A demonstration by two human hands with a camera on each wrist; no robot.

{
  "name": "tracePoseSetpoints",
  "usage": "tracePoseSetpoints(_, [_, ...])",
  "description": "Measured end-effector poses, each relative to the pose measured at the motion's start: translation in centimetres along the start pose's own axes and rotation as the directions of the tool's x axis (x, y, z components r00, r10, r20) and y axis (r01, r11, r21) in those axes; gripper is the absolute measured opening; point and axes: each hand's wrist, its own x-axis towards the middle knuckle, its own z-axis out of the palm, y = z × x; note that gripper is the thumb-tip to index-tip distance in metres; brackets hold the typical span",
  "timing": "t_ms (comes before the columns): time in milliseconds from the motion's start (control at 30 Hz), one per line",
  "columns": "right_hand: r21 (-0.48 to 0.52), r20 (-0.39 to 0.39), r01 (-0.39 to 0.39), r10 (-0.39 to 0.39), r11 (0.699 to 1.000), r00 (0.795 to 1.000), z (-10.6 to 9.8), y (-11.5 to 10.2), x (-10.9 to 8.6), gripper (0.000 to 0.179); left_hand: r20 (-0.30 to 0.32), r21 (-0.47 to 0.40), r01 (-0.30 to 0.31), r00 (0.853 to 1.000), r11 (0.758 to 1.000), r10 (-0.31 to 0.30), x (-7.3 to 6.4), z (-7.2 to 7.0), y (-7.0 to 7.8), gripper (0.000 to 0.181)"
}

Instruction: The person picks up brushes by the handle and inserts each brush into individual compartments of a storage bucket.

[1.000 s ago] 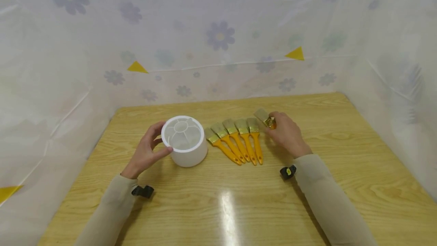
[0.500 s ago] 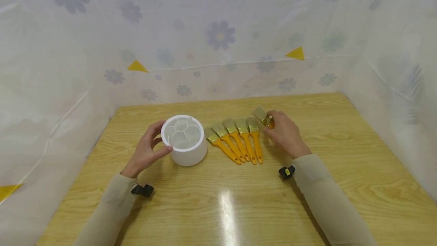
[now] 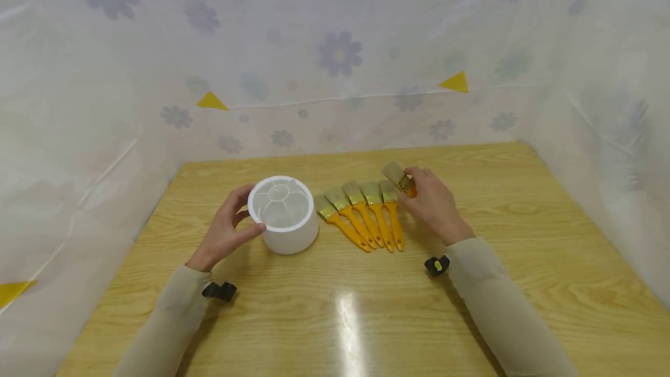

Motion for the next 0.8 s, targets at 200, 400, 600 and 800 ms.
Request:
tracePoseSetpoints(200, [0.011, -0.020, 0.025, -0.024, 1.000, 1.000, 0.0, -0.3, 0.0, 0.054, 0.000, 0.000, -0.002, 1.000, 1.000, 0.002, 0.0, 0.0, 0.1, 0.076])
tracePoseSetpoints(400, [0.021, -0.034, 0.050, -0.049, 0.999, 0.998, 0.2, -0.7, -0.2, 0.053, 0.003, -0.017, 0.003, 1.000, 1.000, -0.003, 0.0, 0.0, 0.1, 0.076])
tracePoseSetpoints(600, [0.031, -0.043, 0.092, -0.091, 0.995, 0.995, 0.4, -1.2, -0.2, 0.050, 0.001, -0.021, 0.002, 1.000, 1.000, -0.002, 0.0, 0.0, 0.1, 0.076])
tracePoseSetpoints(800, [0.033, -0.051, 0.109, -0.107, 0.994, 0.993, 0.5, -1.6, -0.2, 0.051, 0.002, -0.025, 0.001, 1.000, 1.000, -0.001, 0.0, 0.0, 0.1, 0.076])
